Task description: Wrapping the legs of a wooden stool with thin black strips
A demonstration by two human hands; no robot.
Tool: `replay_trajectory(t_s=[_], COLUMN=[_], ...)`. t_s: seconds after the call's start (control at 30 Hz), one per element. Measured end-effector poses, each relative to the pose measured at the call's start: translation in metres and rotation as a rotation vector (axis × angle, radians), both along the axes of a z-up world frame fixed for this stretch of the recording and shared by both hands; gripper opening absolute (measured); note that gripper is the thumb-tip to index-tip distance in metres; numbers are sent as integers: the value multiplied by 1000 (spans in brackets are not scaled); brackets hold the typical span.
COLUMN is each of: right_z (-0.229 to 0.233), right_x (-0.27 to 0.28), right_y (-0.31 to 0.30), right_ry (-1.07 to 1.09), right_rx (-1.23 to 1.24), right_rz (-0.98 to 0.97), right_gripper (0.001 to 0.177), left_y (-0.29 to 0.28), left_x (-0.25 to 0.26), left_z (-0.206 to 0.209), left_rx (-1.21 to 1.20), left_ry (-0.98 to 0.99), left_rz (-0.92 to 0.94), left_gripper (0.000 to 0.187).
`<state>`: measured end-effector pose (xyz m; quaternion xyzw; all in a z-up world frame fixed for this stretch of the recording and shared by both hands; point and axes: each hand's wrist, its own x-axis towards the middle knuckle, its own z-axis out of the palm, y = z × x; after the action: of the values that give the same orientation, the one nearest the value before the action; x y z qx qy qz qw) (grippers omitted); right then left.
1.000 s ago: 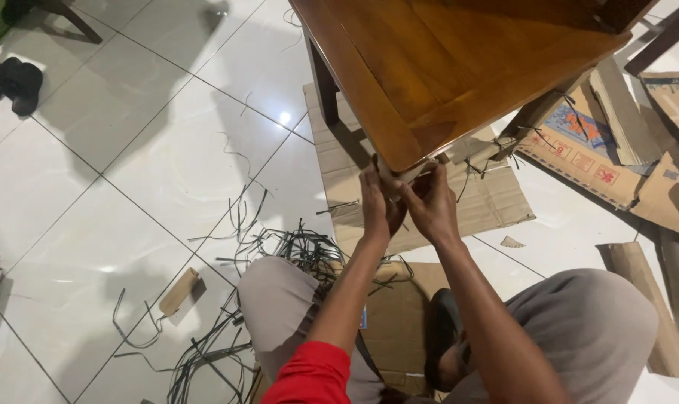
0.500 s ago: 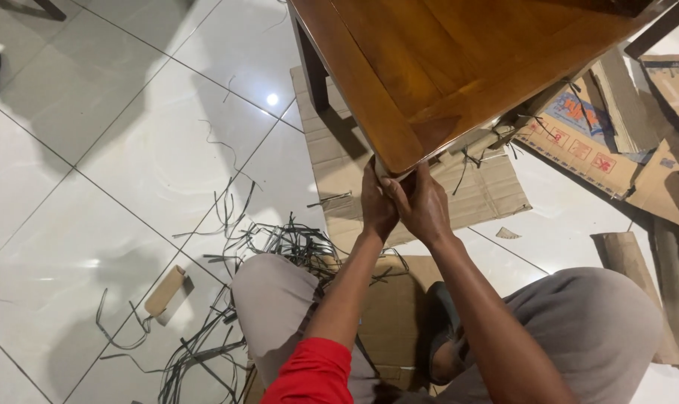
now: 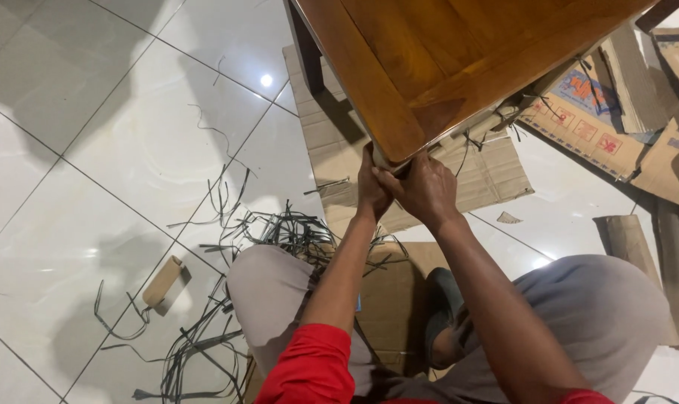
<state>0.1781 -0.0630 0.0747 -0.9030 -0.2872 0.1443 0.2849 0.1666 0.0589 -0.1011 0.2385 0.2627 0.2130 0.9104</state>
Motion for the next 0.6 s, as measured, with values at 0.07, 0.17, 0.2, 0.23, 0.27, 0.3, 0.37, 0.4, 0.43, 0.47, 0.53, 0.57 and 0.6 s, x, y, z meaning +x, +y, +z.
replay_trajectory(t_s=[0.07, 0.17, 0.2, 0.23, 0.27, 0.3, 0.37, 0.4, 0.43, 0.47, 0.53, 0.57, 0.6], right_z=[-2, -17, -24, -23, -21, -20, -31, -35, -43, -51, -70, -82, -94], right_x=[-2, 3, 5, 4, 3, 1, -2, -3, -5, -8, -13, -15, -17], right_y=[1, 4, 5, 4, 4, 3, -3, -5, -8, -12, -16, -19, -22], right_ry=[-12, -30, -35, -30, -22, -10, -54, -105, -103, -67, -29, 6, 40], right_rx=[21, 34, 27, 23, 43, 63, 194, 327, 325, 446, 567, 630, 692], right_rz=[-7, -19, -21, -22, -29, -37, -10, 19, 17, 1, -13, -88, -164], right_gripper=[60, 60, 61, 61, 61, 61, 58, 56, 56, 59, 62, 52, 42], left_y=[-7, -18, -22, -21, -20, -20, -21, -21, -24, -28, -28, -28, -27], left_x=[-19, -28, -29, -27, -26, -26, -28, -28, -29, -30, -31, -29, -27], left_z=[46, 77, 81, 63, 46, 28, 36, 40, 46, 53, 52, 43, 34], left_rx=[221, 489, 536, 532, 897, 1263, 1127, 994, 993, 797, 603, 884, 1164], left_ry=[91, 257, 334, 338, 299, 252, 226, 198, 199, 111, 28, 132, 238], left_rz=[-24, -64, -78, -81, -49, -18, -23, -19, -21, -10, 6, 30, 53], left_gripper=[30, 35, 37, 37, 36, 44, 40, 36, 36, 34, 35, 45, 65])
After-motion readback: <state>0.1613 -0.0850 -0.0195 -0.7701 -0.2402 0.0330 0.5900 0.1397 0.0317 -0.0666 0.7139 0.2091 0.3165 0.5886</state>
